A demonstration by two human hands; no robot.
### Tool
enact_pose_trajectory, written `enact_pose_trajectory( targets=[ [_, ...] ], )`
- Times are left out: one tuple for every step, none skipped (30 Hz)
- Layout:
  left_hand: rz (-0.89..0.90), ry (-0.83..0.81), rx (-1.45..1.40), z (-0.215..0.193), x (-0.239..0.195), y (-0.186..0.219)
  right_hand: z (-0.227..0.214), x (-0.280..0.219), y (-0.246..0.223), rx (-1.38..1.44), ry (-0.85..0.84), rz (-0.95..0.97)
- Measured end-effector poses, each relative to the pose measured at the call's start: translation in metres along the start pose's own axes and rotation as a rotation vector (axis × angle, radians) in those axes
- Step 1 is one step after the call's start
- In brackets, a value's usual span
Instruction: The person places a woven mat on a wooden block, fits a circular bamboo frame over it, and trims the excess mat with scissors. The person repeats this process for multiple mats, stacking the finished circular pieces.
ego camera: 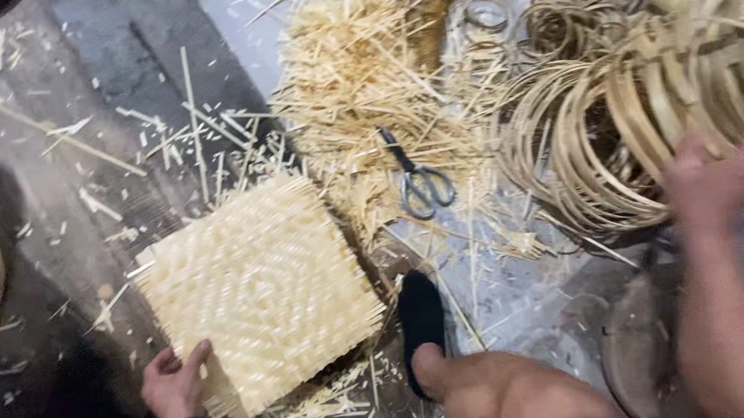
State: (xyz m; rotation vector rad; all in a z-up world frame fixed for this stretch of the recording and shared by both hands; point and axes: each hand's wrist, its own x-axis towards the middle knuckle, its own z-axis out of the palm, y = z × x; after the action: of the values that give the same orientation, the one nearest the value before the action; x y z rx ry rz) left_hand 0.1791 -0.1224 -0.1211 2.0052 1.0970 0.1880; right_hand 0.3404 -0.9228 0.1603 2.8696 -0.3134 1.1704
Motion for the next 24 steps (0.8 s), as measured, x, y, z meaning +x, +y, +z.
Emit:
enact_pose_trajectory(
  targets=[
    [0.025, 0.023, 0.003, 0.001, -0.002, 0.002, -0.002, 0.011, 0.043, -0.051, -0.084, 0.122],
    [0.051, 0.047, 0.008, 0.0, -0.002, 0.005, -0.003, 0.02, 0.082, -0.082, -0.187, 0.263],
    [0.077, 0.072, 0.013, 0.002, -0.002, 0.01, -0.003, 0.027, 0.114, -0.058, -0.271, 0.35],
    [0.088, 0.086, 0.072, 0.001, -0.002, 0.016, -0.004, 0.036, 0.133, -0.012, -0.318, 0.383],
    [0.1, 0.102, 0.132, -0.004, -0.003, 0.022, -0.006, 0.042, 0.141, 0.04, -0.341, 0.376],
    [0.111, 0.118, 0.193, -0.007, -0.006, 0.029, -0.01, 0.044, 0.146, 0.082, -0.337, 0.354],
    [0.154, 0.15, 0.245, -0.008, -0.009, 0.039, -0.019, 0.042, 0.151, 0.122, -0.356, 0.217],
    [0.196, 0.188, 0.298, -0.012, -0.012, 0.049, -0.024, 0.042, 0.148, 0.128, -0.323, 0.213],
    [0.237, 0.227, 0.349, -0.016, -0.016, 0.062, -0.031, 0.044, 0.14, 0.134, -0.291, 0.208],
    [0.256, 0.267, 0.365, -0.021, -0.022, 0.077, -0.041, 0.049, 0.124, 0.136, -0.277, 0.179],
    [0.274, 0.308, 0.38, -0.025, -0.03, 0.093, -0.051, 0.054, 0.104, 0.137, -0.263, 0.151],
    [0.289, 0.35, 0.395, -0.029, -0.04, 0.111, -0.064, 0.06, 0.082, 0.132, -0.266, 0.098],
    [0.302, 0.306, 0.388, -0.03, -0.047, 0.132, -0.076, 0.067, 0.057, 0.163, -0.293, 0.098],
    [0.309, 0.264, 0.38, -0.03, -0.052, 0.154, -0.086, 0.076, 0.029, 0.196, -0.321, 0.094],
    [0.316, 0.222, 0.37, -0.034, -0.057, 0.175, -0.094, 0.084, -0.002, 0.265, -0.376, 0.143],
    [0.538, 0.361, 0.425, -0.022, -0.069, 0.196, -0.1, 0.089, -0.033, 0.339, -0.431, 0.186],
    [0.762, 0.497, 0.481, -0.015, -0.08, 0.218, -0.104, 0.091, -0.065, 0.527, -0.552, 0.313],
    [0.292, -0.047, -0.101, -0.012, -0.092, 0.239, -0.107, 0.095, -0.094, 0.717, -0.685, 0.429],
    [0.335, -0.263, -0.176, -0.006, -0.109, 0.26, -0.105, 0.096, -0.124, 0.933, -0.791, 0.419],
    [0.408, -0.449, -0.377, 0.004, -0.129, 0.277, -0.1, 0.095, -0.152, 1.149, -0.899, 0.4],
    [0.187, -0.573, -0.315, 0.011, -0.149, 0.292, -0.097, 0.089, -0.175, 1.238, -0.983, 0.389],
    [0.146, -0.736, -0.577, 0.015, -0.165, 0.306, -0.093, 0.079, -0.201, 1.322, -1.08, 0.373],
    [-0.08, -0.821, -0.824, 0.023, -0.177, 0.32, -0.09, 0.071, -0.222, 1.306, -1.16, 0.324],
    [-0.306, -0.894, -1.076, 0.028, -0.182, 0.328, -0.087, 0.06, -0.241, 1.287, -1.237, 0.273]
  ],
)
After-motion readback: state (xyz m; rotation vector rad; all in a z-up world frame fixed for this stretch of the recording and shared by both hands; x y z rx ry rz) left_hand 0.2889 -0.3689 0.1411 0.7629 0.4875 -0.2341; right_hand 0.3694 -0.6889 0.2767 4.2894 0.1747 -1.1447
